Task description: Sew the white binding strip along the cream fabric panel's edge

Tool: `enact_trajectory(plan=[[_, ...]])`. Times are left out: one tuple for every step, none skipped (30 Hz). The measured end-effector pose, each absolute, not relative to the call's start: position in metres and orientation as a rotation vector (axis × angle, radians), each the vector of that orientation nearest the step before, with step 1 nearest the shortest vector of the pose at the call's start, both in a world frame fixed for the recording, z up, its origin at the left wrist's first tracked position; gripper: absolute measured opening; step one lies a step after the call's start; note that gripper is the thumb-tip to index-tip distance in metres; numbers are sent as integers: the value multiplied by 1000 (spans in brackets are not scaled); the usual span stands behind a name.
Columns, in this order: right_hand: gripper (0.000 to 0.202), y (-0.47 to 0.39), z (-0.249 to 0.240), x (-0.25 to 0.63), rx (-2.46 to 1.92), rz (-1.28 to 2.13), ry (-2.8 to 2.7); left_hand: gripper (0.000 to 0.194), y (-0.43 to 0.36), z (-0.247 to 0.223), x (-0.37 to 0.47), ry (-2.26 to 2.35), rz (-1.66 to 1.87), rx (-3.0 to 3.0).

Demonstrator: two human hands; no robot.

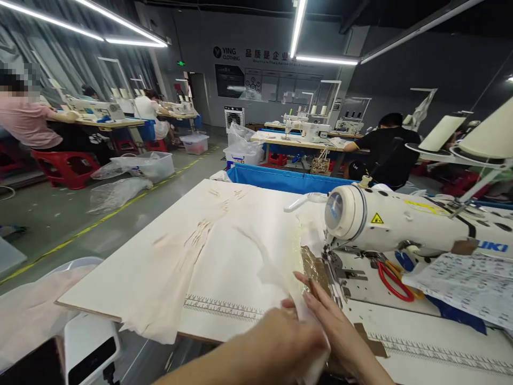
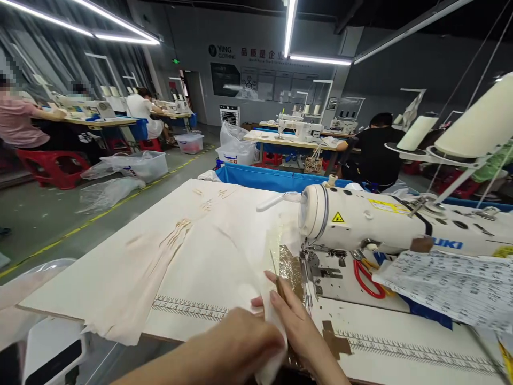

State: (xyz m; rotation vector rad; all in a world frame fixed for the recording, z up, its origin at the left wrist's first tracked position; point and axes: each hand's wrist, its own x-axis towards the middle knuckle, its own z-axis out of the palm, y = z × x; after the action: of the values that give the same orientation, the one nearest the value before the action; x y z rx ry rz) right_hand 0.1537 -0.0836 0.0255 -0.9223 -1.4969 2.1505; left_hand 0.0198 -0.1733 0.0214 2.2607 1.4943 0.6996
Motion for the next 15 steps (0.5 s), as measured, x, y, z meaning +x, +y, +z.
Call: enact_trajectory(plan=[[70, -82, 24, 151, -874, 2193, -1489, 25, -173, 16, 36, 1433, 718, 2287], [64, -83, 22, 152, -841, 2210, -1482, 24, -174, 13, 50, 1388, 736, 2302], [59, -85, 19, 155, -825, 2203, -1478, 25, -176, 10, 59, 1360, 748, 2306], [53, -89, 16, 161, -826, 2182, -1483, 26, -179, 9, 64, 1339, 752, 2307], [48, -94, 13, 169, -845, 2145, -1484, 26, -181, 10, 63, 1317, 760, 2309], [44, -98, 10, 180, -875, 2105, -1484, 26, -183, 12, 58, 1305, 772, 2305], [43, -103, 8, 191, -917, 2071, -1479, 26, -184, 15, 47, 1302, 788, 2294], [44, -108, 7, 203, -960, 2053, -1476, 28, -183, 18, 33, 1330, 817, 2272], [46, -112, 5, 214, -1006, 2044, -1474, 32, -180, 21, 16, 1393, 855, 2225], [48, -115, 4, 223, -1051, 2032, -1467, 34, -176, 22, -2, 1479, 899, 2167], [49, -117, 3, 231, -1093, 2022, -1452, 34, -170, 22, -20, 1636, 988, 2082], [49, -119, 2, 237, -1132, 2011, -1438, 32, -164, 20, -37, 1756, 1020, 2038], [50, -120, 0, 241, -1163, 2000, -1429, 33, -158, 16, -51, 1812, 1015, 2065], [50, -120, -1, 242, -1191, 1989, -1427, 34, -154, 12, -62, 1866, 973, 2090], [52, -121, -2, 243, -1217, 1976, -1427, 35, -152, 7, -71, 1917, 894, 2112]])
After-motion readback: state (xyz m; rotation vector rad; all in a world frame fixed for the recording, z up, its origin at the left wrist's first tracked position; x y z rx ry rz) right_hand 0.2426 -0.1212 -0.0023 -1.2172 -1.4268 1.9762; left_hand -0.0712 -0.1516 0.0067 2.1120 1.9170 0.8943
